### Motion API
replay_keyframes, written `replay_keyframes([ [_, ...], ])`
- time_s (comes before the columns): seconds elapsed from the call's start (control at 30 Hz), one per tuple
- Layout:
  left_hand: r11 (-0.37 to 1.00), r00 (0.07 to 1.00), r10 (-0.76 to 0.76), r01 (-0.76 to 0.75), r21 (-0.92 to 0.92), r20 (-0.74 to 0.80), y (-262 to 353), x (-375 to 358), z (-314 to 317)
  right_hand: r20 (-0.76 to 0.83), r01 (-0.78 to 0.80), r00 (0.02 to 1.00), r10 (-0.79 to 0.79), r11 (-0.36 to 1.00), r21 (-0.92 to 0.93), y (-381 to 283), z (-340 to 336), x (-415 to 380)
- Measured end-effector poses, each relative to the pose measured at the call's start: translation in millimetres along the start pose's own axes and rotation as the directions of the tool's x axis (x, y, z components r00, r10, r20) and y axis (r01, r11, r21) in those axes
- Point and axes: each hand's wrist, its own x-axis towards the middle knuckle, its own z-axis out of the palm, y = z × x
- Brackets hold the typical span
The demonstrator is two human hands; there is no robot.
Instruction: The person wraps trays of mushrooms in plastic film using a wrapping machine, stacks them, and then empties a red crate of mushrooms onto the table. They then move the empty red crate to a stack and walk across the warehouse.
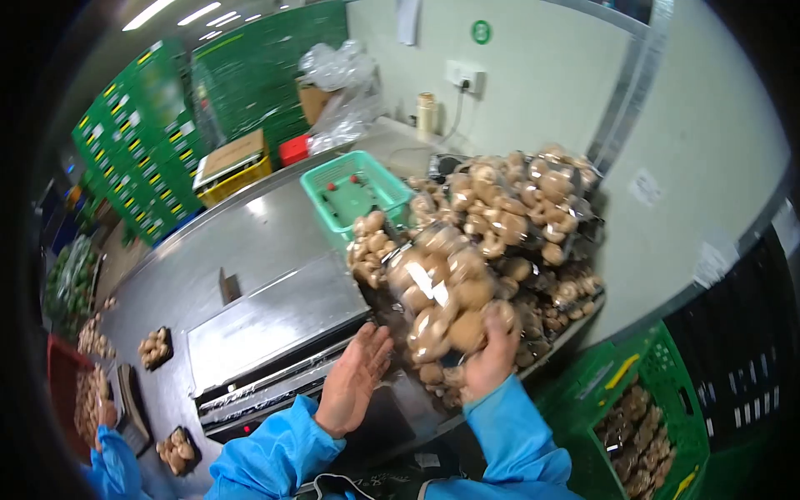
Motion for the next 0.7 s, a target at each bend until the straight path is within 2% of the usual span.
replay_keyframes([
  [0.03, 0.997, 0.999, 0.033, -0.033, 0.066, 0.001, 0.4, -1.5, -5.5, -0.012, 0.095, 0.995, -0.095, 0.995, -0.036, 5.8, 0.3, 22.7],
  [0.07, 0.997, 0.998, 0.053, -0.051, 0.06, -0.026, 2.3, -4.7, -10.0, -0.066, 0.096, 0.993, -0.097, 0.995, -0.019, 2.5, 17.1, 36.3],
  [0.13, 0.999, 0.995, -0.039, 0.037, 0.02, 0.089, 7.1, -12.1, -18.8, -0.026, 0.164, 0.986, -0.164, 0.986, -0.008, 23.3, 29.0, 73.1],
  [0.2, 0.999, 0.999, -0.003, 0.001, 0.045, 0.037, 9.3, -23.1, -20.9, -0.035, 0.239, 0.97, -0.242, 0.968, -0.078, 44.5, 53.4, 98.1],
  [0.27, 0.995, 0.997, -0.068, 0.066, 0.078, 0.02, 11.7, -34.7, -30.0, -0.051, 0.214, 0.973, -0.225, 0.964, -0.158, 64.2, 71.6, 120.5],
  [0.3, 0.996, 0.998, -0.054, 0.056, 0.068, -0.03, 13.0, -41.3, -33.6, -0.037, 0.261, 0.96, -0.278, 0.933, -0.247, 83.9, 70.8, 137.6],
  [0.33, 0.997, 0.998, -0.042, 0.045, 0.057, -0.049, 14.0, -48.5, -40.2, -0.042, 0.328, 0.922, -0.385, 0.835, -0.441, 107.8, 63.3, 155.1],
  [0.4, 0.998, 0.99, -0.049, 0.055, 0.044, -0.132, 17.4, -67.4, -57.5, 0.03, 0.343, 0.9, -0.434, 0.666, -0.662, 117.3, 68.7, 154.9],
  [0.43, 0.998, 0.981, -0.038, 0.047, 0.041, -0.192, 21.5, -79.8, -65.1, 0.109, 0.403, 0.869, -0.482, 0.564, -0.721, 116.0, 71.1, 152.9],
  [0.5, 1.0, 0.958, 0.001, 0.007, 0.027, -0.286, 22.5, -104.6, -92.4, 0.187, 0.524, 0.767, -0.614, 0.431, -0.734, 115.0, 65.1, 160.4],
  [0.53, 0.999, 0.932, 0.031, -0.02, 0.034, -0.361, 22.2, -119.2, -107.0, 0.243, 0.499, 0.723, -0.646, 0.246, -0.831, 109.3, 58.7, 162.3],
  [0.57, 0.995, 0.9, 0.097, -0.09, 0.036, -0.424, 23.5, -134.1, -120.6, 0.346, 0.493, 0.605, -0.717, -0.004, -0.87, 105.6, 49.9, 169.7],
  [0.6, 0.992, 0.856, 0.119, -0.118, 0.034, -0.502, 28.5, -149.7, -134.1, 0.364, 0.425, 0.667, -0.65, -0.069, -0.903, 89.0, 57.7, 159.5],
  [0.63, 0.984, 0.802, 0.172, -0.164, 0.066, -0.572, 32.0, -165.9, -151.3, 0.419, 0.543, 0.672, -0.61, 0.022, -0.839, 75.0, 61.5, 153.5],
  [0.67, 0.973, 0.729, 0.224, -0.205, 0.105, -0.647, 35.4, -184.1, -170.9, 0.411, 0.66, 0.559, -0.72, 0.086, -0.746, 84.4, 62.3, 148.2],
  [0.7, 0.948, 0.63, 0.303, -0.277, 0.157, -0.715, 41.3, -202.7, -189.1, 0.55, 0.623, 0.521, -0.652, -0.15, -0.768, 70.7, 69.9, 136.8],
])
